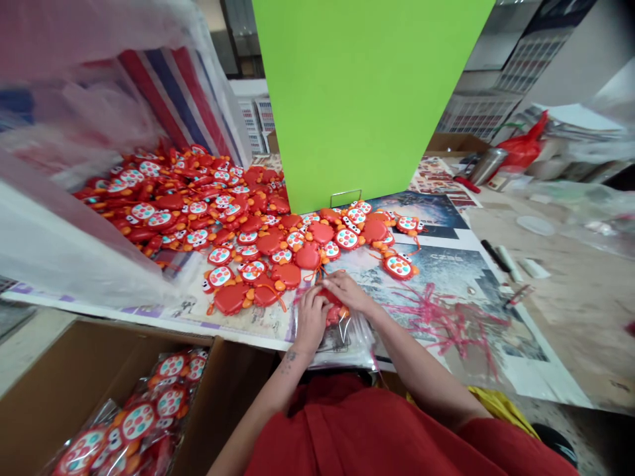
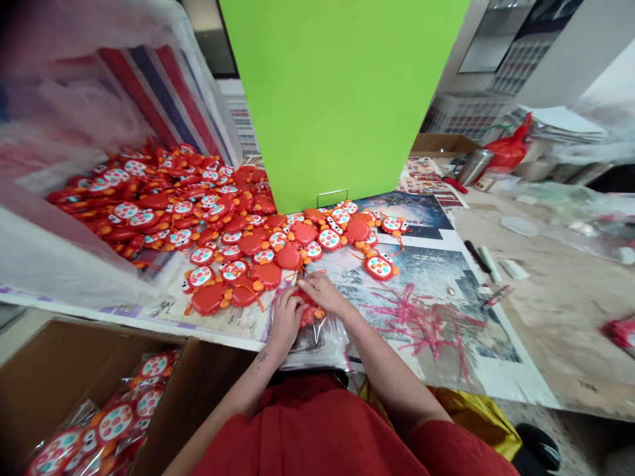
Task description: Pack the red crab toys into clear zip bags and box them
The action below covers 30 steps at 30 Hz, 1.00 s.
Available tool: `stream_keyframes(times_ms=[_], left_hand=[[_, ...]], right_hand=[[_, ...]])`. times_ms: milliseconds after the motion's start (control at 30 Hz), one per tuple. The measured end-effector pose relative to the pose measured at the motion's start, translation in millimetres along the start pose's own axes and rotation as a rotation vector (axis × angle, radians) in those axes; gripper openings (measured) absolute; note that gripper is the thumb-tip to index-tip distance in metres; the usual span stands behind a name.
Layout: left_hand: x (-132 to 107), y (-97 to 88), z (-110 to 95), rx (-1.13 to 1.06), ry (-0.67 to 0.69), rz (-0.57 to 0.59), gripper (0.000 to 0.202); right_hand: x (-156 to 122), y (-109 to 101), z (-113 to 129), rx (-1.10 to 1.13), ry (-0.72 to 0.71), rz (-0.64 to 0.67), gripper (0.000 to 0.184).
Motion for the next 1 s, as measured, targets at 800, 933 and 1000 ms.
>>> stream_keyframes(times_ms=[800, 933, 1000], left_hand=[[12.4, -41.2, 24.9, -0.423, -0.372, 0.001, 0.047], [8.1, -24.3, 41.6, -0.719, -0.654, 0.311, 0.05], [6.3, -18.4, 40.3, -0.809, -0.678, 0.382, 0.04]], right_hand=[[-43.1, -4.7, 11.2, -0.097, 0.122, -0.355, 0.034], [-40.1, -6.5, 18.5, -0.119, 0.054, -0.354, 0.032], [-36.7, -7.4, 24.4, -0.192, -0.009, -0.328, 0.032]])
Point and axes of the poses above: each hand's wrist, its own x-axis towards the middle knuckle, its own y-axis out of the palm, z = x × y, the point moved 3 cm from there along x, towards the middle knuckle, and after that the axes turned 12 degrees about -y, right-handed, at the moved point
